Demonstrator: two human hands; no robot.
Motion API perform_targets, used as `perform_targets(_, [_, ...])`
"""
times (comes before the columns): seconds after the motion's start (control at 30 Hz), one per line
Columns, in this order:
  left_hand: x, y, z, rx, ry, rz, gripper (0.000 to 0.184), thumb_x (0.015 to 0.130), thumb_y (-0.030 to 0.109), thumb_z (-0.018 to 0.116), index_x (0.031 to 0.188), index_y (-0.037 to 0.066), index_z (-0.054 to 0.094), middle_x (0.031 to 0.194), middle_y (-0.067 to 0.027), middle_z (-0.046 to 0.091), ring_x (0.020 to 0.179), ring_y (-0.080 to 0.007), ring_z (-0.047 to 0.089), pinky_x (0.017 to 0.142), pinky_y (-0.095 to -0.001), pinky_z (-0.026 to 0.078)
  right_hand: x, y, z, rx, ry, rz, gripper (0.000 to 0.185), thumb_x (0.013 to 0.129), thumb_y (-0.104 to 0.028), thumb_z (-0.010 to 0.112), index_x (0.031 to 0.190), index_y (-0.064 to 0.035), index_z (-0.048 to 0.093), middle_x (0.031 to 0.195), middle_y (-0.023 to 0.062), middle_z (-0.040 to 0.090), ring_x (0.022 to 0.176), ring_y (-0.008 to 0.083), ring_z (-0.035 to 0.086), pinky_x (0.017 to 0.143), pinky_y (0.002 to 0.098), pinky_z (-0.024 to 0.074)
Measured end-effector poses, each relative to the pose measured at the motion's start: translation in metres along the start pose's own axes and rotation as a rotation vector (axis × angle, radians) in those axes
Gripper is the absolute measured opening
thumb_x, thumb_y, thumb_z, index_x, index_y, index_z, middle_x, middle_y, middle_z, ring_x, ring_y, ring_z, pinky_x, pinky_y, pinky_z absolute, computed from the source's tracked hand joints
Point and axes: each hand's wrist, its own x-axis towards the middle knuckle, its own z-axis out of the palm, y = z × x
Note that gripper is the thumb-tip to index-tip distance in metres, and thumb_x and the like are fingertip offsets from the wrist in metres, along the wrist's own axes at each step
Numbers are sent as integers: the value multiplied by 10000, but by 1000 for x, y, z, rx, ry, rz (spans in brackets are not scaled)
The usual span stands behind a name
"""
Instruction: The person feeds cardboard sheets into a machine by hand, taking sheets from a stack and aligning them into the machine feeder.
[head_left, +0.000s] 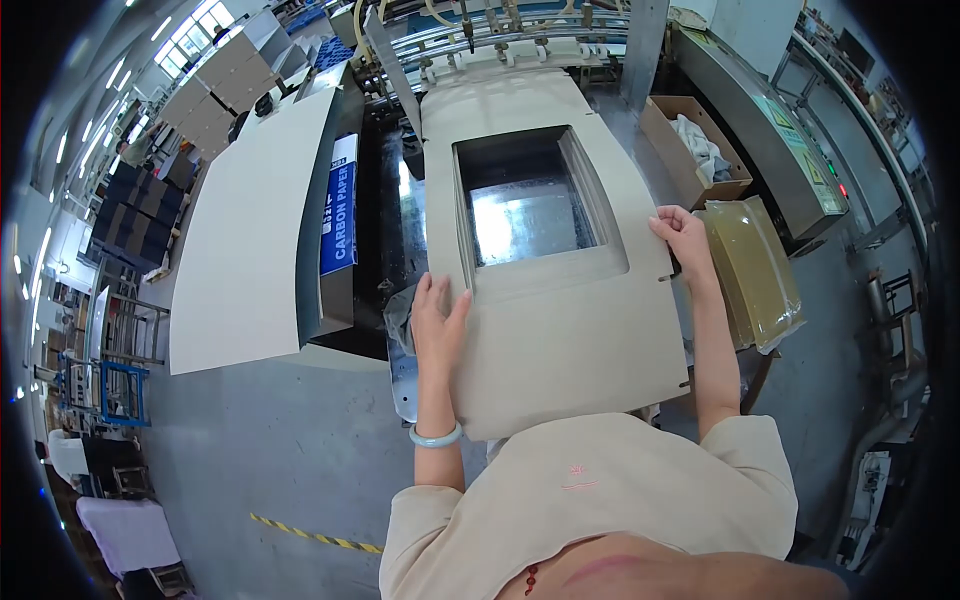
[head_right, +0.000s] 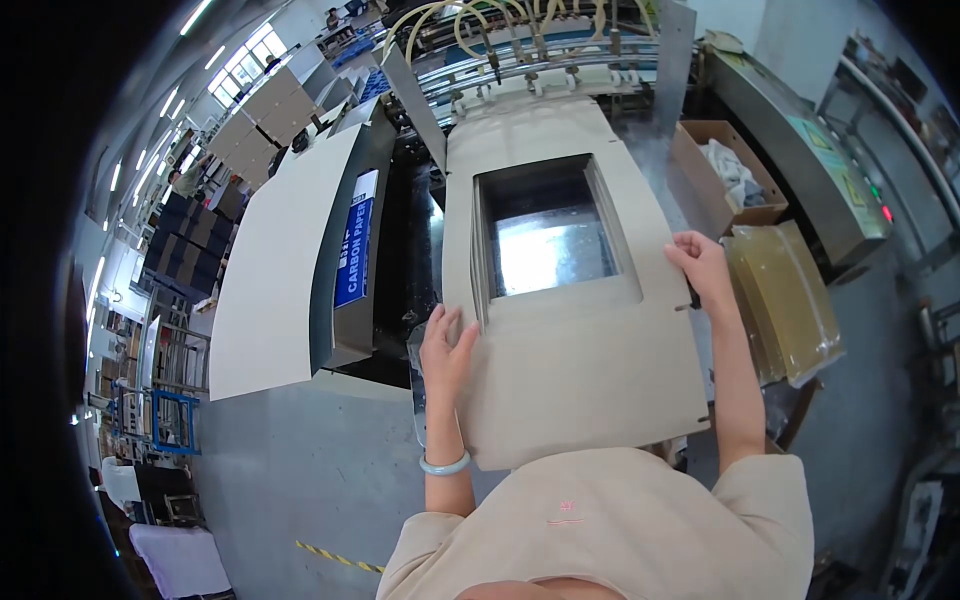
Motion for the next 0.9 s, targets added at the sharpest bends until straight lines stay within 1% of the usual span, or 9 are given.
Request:
perform_targets(0.03, [2,0,-2,-60,-20,1,702,834,336,628,1330,-99,386,1395,-259,378,1296,-364,370,1051,-398,323,2,5,-2,96,-22,19,252,819,-134,647,1005,35,623,834,31,616,756,95,525,688,193,439])
perform_targets(0.07, [3,0,-2,-61,-19,1,702,834,336,628,1330,-99,386,1395,-259,378,1296,-364,370,1051,-398,323,2,6,-1,96,-22,18,252,819,-134,647,1005,35,623,834,31,616,756,95,525,688,193,439])
perform_targets(0.23, [9,-1,-2,-18,26,-45,675,828,334,630,1311,-90,421,1377,-235,417,1275,-350,401,1047,-387,332,3,8,-1,185,61,59,254,852,-145,605,1040,27,606,895,48,617,784,99,529,697,209,444])
perform_targets(0.37, [8,-5,1,80,20,-108,689,820,330,639,1316,-92,412,1381,-244,407,1272,-353,402,1054,-389,324,0,1,-4,113,-158,216,281,896,-145,576,1134,4,561,959,35,608,786,63,534,718,176,431])
perform_targets(0.57, [13,-12,0,50,82,-102,676,808,314,665,1292,-100,439,1332,-247,465,1230,-341,459,1016,-365,378,-7,-20,3,301,-283,193,341,912,-159,554,1206,8,511,1051,54,605,860,75,552,774,181,431])
perform_targets(0.7, [14,8,-17,-400,117,-176,559,829,254,659,1238,-94,504,1192,-230,579,1057,-296,587,883,-309,470,-5,-28,6,305,-158,145,396,891,-192,538,1225,18,510,1111,114,582,943,170,546,833,219,418])
perform_targets(0.73, [17,9,-20,-400,118,-176,559,829,254,659,1238,-94,504,1192,-230,579,1057,-296,587,883,-309,470,-3,-25,6,305,-160,145,396,891,-192,538,1225,18,510,1111,114,582,943,170,546,833,219,418])
perform_targets(0.87, [30,10,-31,-844,-109,-290,407,845,182,655,1153,-72,578,1025,-177,655,857,-203,637,735,-234,492,15,1,-1,394,-239,152,377,878,-165,553,1210,12,525,1110,123,589,952,167,551,823,235,432])
perform_targets(0.9, [33,11,-31,-843,-111,-290,407,845,182,655,1153,-72,578,1025,-177,655,857,-203,637,735,-234,492,15,0,-1,396,-237,152,377,878,-165,553,1210,12,525,1110,123,589,952,167,551,823,235,432])
